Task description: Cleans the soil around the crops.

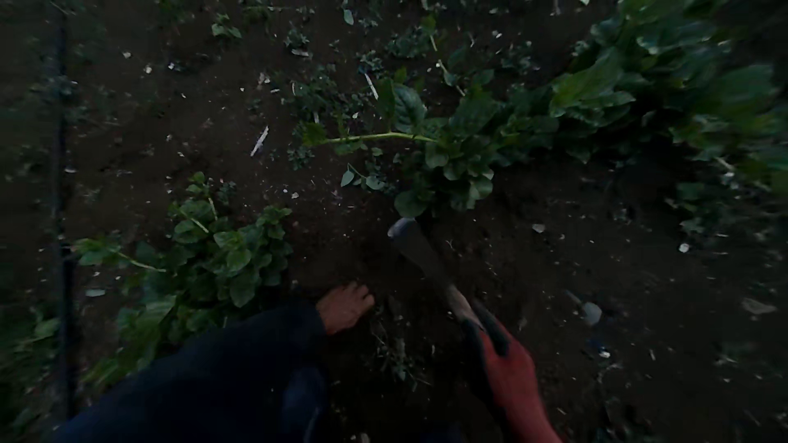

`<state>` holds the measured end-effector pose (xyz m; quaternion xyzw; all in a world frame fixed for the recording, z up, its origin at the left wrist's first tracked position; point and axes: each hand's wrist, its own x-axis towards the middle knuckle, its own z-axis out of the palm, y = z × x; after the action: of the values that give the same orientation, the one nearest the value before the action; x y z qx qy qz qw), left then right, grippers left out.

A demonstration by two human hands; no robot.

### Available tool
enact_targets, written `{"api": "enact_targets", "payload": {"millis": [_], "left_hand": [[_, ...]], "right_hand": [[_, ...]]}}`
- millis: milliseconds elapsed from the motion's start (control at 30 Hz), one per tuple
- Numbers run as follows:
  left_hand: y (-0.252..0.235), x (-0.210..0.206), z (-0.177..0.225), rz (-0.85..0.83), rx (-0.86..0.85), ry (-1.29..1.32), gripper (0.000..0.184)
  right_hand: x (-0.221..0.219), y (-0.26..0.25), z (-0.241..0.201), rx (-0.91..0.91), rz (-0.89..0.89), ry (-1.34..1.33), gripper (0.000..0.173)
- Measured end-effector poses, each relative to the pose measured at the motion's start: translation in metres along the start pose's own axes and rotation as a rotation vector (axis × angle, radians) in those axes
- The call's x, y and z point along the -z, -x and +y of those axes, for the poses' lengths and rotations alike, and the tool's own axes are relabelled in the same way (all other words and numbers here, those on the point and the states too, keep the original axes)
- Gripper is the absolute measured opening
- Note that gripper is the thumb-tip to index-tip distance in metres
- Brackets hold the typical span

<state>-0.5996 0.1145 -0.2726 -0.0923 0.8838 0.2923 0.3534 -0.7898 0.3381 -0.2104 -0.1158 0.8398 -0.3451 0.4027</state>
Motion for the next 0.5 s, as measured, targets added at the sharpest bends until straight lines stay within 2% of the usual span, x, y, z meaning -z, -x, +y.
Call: {"api": "enact_targets", "payload": {"millis": [100, 167, 267, 367, 433, 500], "left_hand": [[0.005, 0.01, 0.023, -0.02, 0.066, 0.108, 0.035], [0.014, 0.03, 0.032, -0.078, 0.14, 0.142, 0.038], [0.042, 0.053, 0.038, -0.19, 0.232, 0.191, 0.043], [0.074, 0.061, 0.034, -0.186, 0.344, 0.196, 0.044], [0.082, 0.064, 0.029, -0.132, 0.394, 0.213, 0.038], [0.079, 0.064, 0.019, -0.054, 0.412, 0.252, 0.036]], "right_hand": [[-0.073, -0.074, -0.045, -0.025, -0.033, -0.07, 0.044], [-0.094, -0.094, -0.067, -0.018, -0.056, -0.098, 0.043], [-0.057, -0.056, -0.053, 0.084, -0.076, -0.023, 0.044], [-0.03, -0.006, -0.021, 0.146, -0.086, 0.002, 0.044], [-0.046, -0.006, -0.015, 0.128, -0.137, 0.052, 0.043], [-0.085, -0.024, -0.026, 0.071, -0.227, 0.043, 0.041]]}}
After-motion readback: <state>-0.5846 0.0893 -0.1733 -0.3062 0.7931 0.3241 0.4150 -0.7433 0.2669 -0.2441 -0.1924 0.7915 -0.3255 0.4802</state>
